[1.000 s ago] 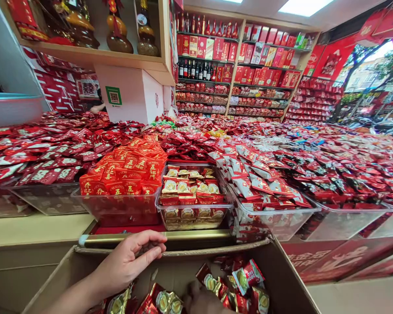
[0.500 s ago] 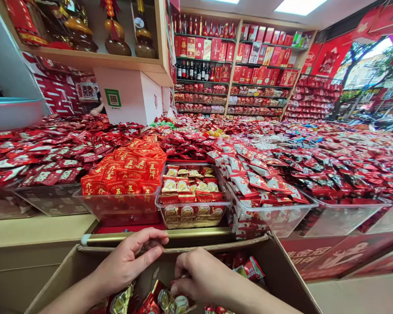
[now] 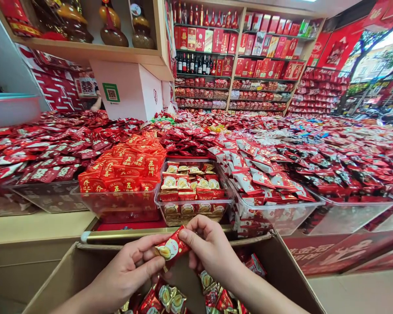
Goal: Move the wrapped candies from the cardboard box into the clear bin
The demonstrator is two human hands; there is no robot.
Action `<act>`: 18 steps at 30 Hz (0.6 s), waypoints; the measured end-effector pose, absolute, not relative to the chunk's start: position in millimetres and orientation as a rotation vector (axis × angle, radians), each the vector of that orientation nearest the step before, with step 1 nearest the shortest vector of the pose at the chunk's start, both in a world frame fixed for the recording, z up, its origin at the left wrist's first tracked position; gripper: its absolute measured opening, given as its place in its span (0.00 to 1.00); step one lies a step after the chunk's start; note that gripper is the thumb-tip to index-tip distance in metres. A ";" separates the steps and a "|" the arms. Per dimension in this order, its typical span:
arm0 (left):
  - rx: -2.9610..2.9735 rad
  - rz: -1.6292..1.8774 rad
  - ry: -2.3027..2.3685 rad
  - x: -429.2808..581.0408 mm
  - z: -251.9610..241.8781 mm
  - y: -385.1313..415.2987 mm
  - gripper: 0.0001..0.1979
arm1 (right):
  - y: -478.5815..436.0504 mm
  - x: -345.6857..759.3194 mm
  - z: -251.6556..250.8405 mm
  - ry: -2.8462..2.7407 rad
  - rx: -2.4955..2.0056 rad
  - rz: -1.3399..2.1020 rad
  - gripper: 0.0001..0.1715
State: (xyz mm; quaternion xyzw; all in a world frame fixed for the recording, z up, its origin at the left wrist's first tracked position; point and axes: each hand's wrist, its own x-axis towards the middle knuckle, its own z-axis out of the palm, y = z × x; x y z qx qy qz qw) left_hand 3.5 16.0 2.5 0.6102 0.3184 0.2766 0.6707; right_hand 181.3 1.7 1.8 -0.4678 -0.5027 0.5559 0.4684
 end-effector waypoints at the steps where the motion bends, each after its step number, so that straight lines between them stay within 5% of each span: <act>1: 1.316 0.632 0.680 3.3 2.1 16.5 0.17 | 0.6 181.7 2.3 -1.237 -1.118 1.350 0.15; 6: 1.095 0.720 0.668 5.0 0.3 13.9 0.12 | -9.0 180.6 8.0 -1.252 -0.916 1.355 0.10; 15: 1.289 0.902 0.697 6.9 1.0 10.3 0.23 | -10.9 168.5 -2.4 -0.987 -0.888 1.493 0.25; 18: 1.168 0.901 0.720 9.2 2.5 10.4 0.19 | -10.0 168.0 -4.1 -0.985 -0.906 1.449 0.27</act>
